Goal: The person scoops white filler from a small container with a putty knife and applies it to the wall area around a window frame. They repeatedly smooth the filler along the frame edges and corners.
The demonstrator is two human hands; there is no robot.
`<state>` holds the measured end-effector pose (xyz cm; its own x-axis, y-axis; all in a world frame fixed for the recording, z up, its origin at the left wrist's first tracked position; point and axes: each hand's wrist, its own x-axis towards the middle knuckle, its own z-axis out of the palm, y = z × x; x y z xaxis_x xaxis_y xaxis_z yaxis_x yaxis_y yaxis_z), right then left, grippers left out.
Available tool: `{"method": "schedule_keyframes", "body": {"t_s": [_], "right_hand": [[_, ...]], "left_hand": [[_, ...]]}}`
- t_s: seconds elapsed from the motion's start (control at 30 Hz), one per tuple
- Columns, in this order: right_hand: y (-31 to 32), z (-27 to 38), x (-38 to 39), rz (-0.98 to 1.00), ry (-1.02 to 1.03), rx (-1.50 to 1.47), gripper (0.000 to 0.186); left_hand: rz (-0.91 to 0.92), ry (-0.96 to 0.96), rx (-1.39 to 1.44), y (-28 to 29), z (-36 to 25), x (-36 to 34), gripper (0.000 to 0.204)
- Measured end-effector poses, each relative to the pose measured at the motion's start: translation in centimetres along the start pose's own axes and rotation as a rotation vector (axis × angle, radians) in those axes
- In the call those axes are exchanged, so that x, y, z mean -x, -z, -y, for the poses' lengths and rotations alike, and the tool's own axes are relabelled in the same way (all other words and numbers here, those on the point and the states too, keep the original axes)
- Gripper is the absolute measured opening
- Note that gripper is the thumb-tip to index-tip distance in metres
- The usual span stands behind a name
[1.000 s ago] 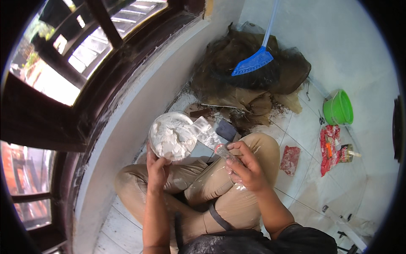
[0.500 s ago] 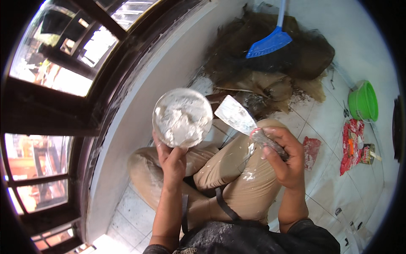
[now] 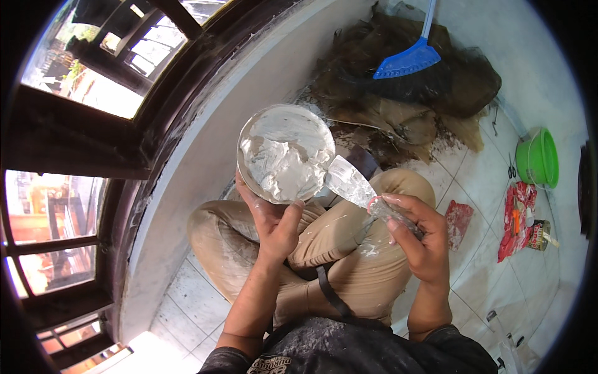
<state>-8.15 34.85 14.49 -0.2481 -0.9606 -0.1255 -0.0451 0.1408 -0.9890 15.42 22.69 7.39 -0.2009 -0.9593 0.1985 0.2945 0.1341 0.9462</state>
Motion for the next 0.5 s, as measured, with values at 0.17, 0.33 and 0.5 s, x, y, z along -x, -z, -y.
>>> {"method": "schedule_keyframes", "body": {"t_s": [0.17,0.33,0.5], "right_hand": [[-2.2,-1.0,-0.2,-0.034,-0.014,-0.129,0.032],[-4.6,-1.9,0.2,-0.056,-0.203,-0.338,0.036],[-6.2,-3.9,-0.1,-0.094,-0.030,-0.356,0.042]], "left_hand": [[0.005,-0.037,-0.009,0.3,0.7,1.2,0.117],[-0.021,0.025,0.059,-0.1,1.1,2.1,0.116],[0.012,0.129,0.076,0.4,1.7,1.7,0.115]]}}
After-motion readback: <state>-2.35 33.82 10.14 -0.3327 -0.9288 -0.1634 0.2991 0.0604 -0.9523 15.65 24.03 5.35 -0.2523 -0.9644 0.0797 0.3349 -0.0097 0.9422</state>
